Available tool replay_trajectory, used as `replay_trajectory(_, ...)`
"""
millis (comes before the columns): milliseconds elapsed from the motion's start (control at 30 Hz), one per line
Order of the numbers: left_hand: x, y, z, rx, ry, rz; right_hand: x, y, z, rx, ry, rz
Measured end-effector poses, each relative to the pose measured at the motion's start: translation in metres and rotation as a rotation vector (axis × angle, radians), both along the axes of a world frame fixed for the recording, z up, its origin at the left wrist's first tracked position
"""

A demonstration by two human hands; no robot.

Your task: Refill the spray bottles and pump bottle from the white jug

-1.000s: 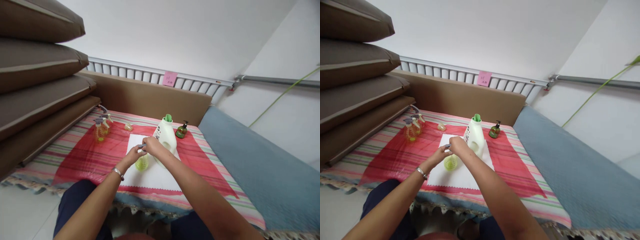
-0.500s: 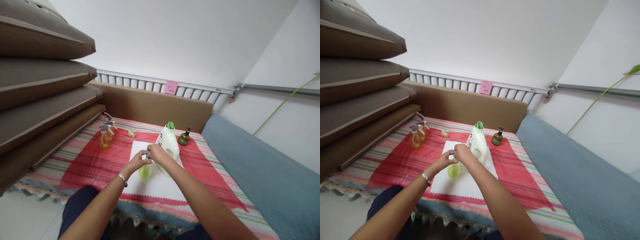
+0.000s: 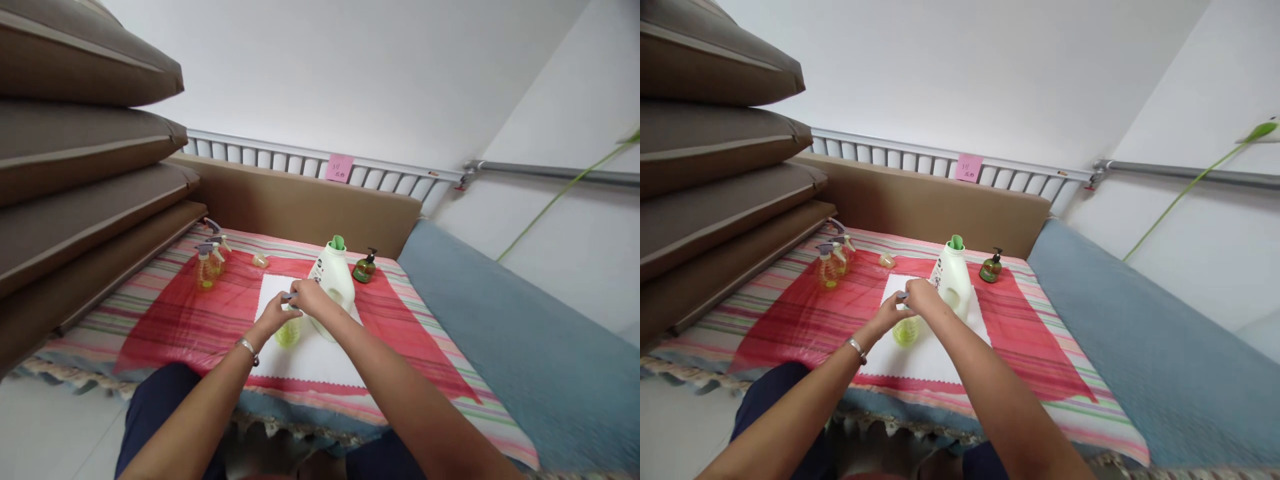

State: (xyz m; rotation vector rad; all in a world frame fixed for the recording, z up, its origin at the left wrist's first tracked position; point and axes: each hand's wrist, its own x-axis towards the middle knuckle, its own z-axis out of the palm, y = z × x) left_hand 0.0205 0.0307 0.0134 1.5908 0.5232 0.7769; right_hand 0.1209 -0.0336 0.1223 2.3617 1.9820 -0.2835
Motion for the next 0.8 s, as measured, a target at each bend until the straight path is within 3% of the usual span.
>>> replay_trajectory(233,-0.009,0.002,0.007,-0.020,0.027,-0.119,-0.001,0.000,-0.003,0.008,0.011,0.014)
replay_trajectory(433,0.000,-0.005,0.001,0.027,0.018,0.010,-0.002,-0.001,0.000,0.009,0.014,-0.005)
replay_trajectory(667,-0.013,0.001,0.000,0.038,0.042,0.073,-0.003,-0.001,0.001,0.012,0.001,-0.001)
replay_trajectory(800,-0.004,-0.001,-0.003,0.076,0.022,0.115,-0.003,0.002,0.003,-0.018,-0.017,-0.012)
